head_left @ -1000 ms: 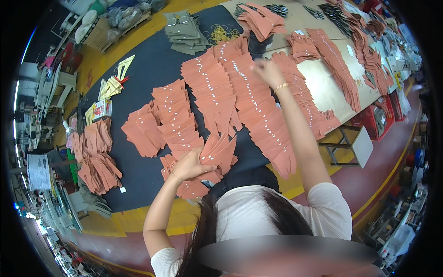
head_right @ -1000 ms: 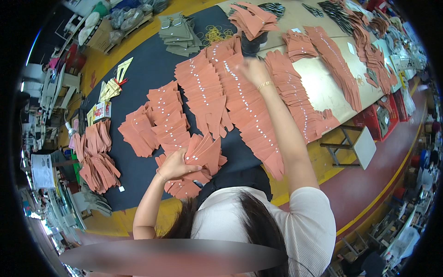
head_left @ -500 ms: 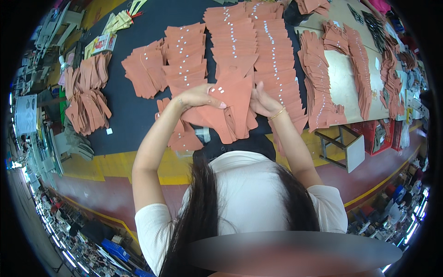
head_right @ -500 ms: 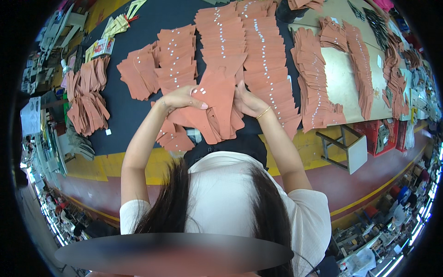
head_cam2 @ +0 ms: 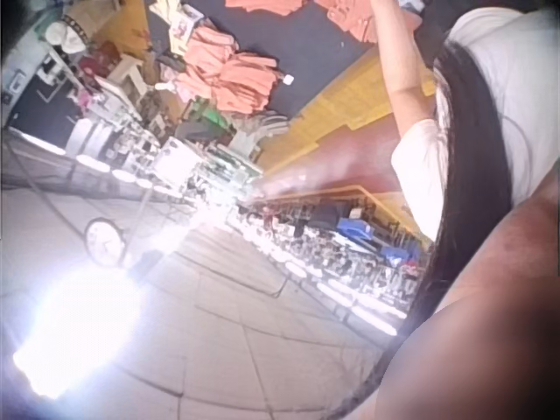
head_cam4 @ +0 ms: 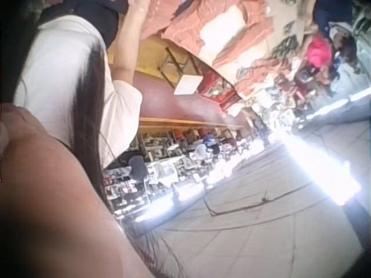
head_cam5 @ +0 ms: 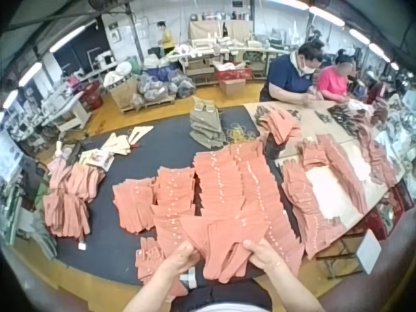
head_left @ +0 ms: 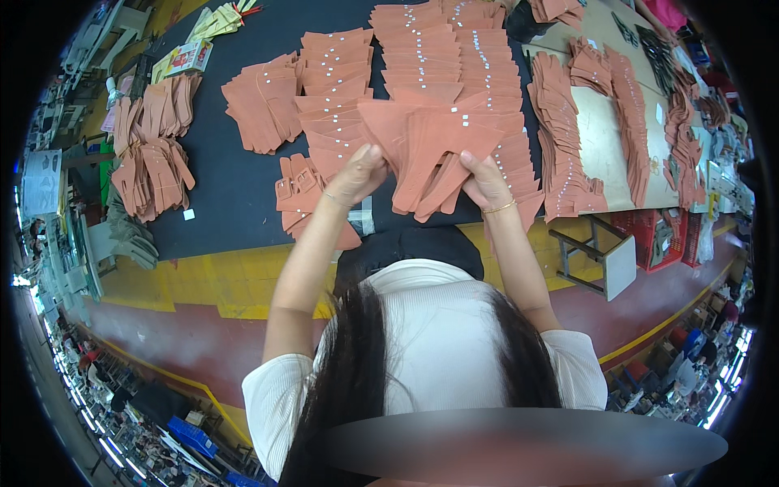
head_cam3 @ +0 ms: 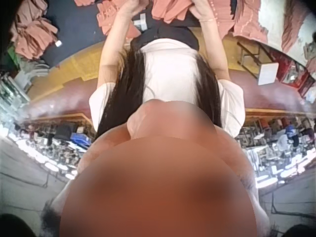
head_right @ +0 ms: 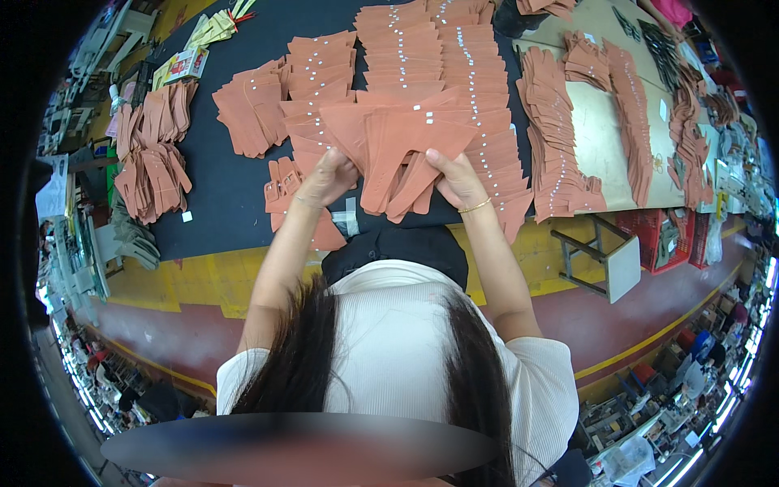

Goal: The person sorts and stacks pre-cut pink fabric pieces on a large table. They pick up pieces, align them, and place them into neat piles, occasionally adjusting the arrangement of the stacks.

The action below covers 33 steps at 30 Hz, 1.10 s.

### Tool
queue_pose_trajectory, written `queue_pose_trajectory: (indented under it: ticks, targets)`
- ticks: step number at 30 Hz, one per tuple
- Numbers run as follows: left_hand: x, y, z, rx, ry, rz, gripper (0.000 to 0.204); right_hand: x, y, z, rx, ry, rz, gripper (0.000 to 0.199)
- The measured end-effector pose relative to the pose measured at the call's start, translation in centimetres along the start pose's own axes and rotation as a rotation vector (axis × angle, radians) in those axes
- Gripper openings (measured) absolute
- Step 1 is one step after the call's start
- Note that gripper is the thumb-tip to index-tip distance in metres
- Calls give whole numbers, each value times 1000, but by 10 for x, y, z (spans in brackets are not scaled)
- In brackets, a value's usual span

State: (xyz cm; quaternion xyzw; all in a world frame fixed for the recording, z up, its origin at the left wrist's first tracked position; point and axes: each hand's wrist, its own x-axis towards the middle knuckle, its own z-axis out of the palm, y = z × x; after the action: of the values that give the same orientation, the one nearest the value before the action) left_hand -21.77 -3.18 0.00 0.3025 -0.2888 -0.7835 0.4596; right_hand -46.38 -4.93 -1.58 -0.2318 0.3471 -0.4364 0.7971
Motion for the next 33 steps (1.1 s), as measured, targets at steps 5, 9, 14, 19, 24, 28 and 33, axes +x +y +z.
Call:
queue_pose_trajectory:
  ticks: [5, 9, 14, 19, 24, 28, 33]
  targets:
    - [-6, -3, 21, -158, 225, 79, 56, -7, 10, 21, -151, 2, -166, 57]
    - [-17, 2, 25, -173, 431, 102, 51, -17, 21, 44, -358, 76, -346, 43]
    - [-25, 2, 30, -207, 478, 161, 51, -26, 21, 60, -526, 167, -314, 35]
    - [-28, 3, 28, -157, 441, 164, 50, -31, 1, 65, -478, 49, -319, 30]
    - [-34, -2, 19, -12, 465, 129, 49, -27, -3, 76, -695, 55, -702, 47]
    - [-40, -6, 17, -206, 563, 255, 51, -28, 4, 81, -750, -115, -899, 43]
    - [-68, 16, -11, -235, 602, 383, 57, -52, 12, 65, -708, -96, -677, 38]
